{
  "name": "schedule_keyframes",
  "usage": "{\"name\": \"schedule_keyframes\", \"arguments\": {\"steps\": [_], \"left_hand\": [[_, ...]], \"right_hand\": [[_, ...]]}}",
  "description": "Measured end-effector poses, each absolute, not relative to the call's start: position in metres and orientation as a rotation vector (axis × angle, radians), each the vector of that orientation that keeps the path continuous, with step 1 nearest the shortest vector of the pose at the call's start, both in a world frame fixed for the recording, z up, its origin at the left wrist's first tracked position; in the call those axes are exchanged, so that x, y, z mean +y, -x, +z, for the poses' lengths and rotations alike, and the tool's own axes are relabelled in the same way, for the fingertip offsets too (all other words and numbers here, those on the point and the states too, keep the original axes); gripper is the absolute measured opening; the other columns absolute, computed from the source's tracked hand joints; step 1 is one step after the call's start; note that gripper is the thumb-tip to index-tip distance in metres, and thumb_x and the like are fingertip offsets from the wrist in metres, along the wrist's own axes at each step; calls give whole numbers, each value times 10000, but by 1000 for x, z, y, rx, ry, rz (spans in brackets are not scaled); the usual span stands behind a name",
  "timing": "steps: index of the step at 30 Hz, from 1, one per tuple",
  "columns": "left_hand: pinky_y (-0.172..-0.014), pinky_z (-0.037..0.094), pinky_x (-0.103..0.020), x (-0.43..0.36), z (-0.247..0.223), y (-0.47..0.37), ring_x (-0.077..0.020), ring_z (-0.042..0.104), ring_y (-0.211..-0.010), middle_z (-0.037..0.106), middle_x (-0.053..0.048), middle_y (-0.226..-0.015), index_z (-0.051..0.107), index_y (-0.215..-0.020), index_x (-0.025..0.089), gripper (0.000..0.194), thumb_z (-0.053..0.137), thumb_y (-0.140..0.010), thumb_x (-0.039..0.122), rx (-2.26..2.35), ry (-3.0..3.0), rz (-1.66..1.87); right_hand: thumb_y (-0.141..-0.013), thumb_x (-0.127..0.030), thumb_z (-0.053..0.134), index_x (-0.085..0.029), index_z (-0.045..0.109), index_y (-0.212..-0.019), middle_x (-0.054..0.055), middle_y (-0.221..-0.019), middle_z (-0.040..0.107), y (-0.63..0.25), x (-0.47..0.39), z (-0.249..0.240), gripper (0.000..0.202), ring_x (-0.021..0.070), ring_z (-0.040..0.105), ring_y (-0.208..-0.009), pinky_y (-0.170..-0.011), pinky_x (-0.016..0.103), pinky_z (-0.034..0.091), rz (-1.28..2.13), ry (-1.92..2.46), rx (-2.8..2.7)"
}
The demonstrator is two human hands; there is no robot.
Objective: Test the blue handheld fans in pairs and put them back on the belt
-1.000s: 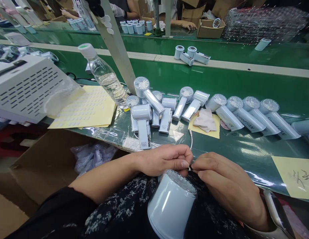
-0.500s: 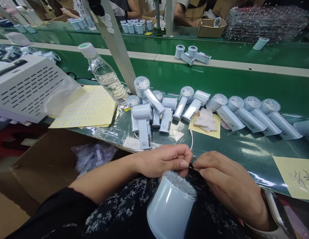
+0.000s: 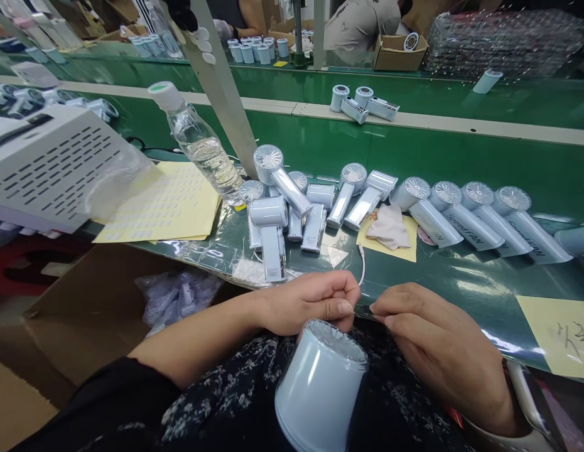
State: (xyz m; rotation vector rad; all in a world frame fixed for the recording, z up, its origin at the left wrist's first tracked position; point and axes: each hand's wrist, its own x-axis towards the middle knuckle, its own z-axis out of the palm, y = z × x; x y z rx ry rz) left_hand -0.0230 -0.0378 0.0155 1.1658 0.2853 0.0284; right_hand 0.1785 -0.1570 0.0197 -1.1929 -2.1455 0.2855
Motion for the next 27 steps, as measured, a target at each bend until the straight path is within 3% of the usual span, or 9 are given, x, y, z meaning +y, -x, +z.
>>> {"name": "schedule_keyframes", "arguments": {"steps": [4,7,10,13,17,21,27], "left_hand": [[-527,374,-208,-45,6,19,-87,480,-574,568,24,-679,481,-803,176,440,625,-850,589,456,-1073,150],[-494,423,-228,-50,-4,13,-102,516,-519,566,26,-649,513,-846,178,485,580,-839,658,680,-896,254],[-451,479,-282,-50,-8,6,-147,576,-471,626,-29,-672,540,-972,165,687,308,-854,801,673,-719,235],[-449,516,-303,-47,-5,-2,-153,587,-466,630,-48,-691,541,-1028,163,822,75,-852,817,649,-627,336],[-415,485,-272,-49,-4,-13,-132,551,-478,601,-24,-714,523,-1042,175,691,231,-885,782,661,-600,404],[-429,470,-263,-58,-8,-17,-143,544,-502,576,24,-665,434,-1181,221,555,433,-894,696,728,-664,476],[-524,513,-297,-61,-11,-8,-139,555,-545,586,36,-745,369,-1188,268,544,446,-880,710,696,-866,507]], "right_hand": [[-894,-32,534,-225,625,-865,38,-843,709,-176,-153,23,215,185,667,-749,-674,332,582,293,1291,-1989],[-836,-97,669,-235,606,-900,15,-799,691,-173,-148,20,165,173,683,-715,-636,295,598,361,1491,-1474],[-799,-168,743,-230,578,-932,8,-790,681,-172,-145,12,220,157,671,-662,-561,257,587,590,1482,-1037],[-814,-204,742,-228,565,-926,-7,-756,668,-166,-141,6,211,127,624,-581,-504,234,560,886,1334,-901],[-779,-210,773,-222,538,-913,-25,-721,656,-148,-134,6,270,112,607,-544,-461,208,530,1060,1201,-799],[-774,-192,779,-223,527,-903,-44,-700,659,-135,-129,6,285,113,631,-550,-487,216,564,1074,1167,-758],[-781,-199,783,-224,531,-883,-51,-691,652,-131,-126,6,274,108,629,-536,-475,213,568,1013,1145,-739]]}}
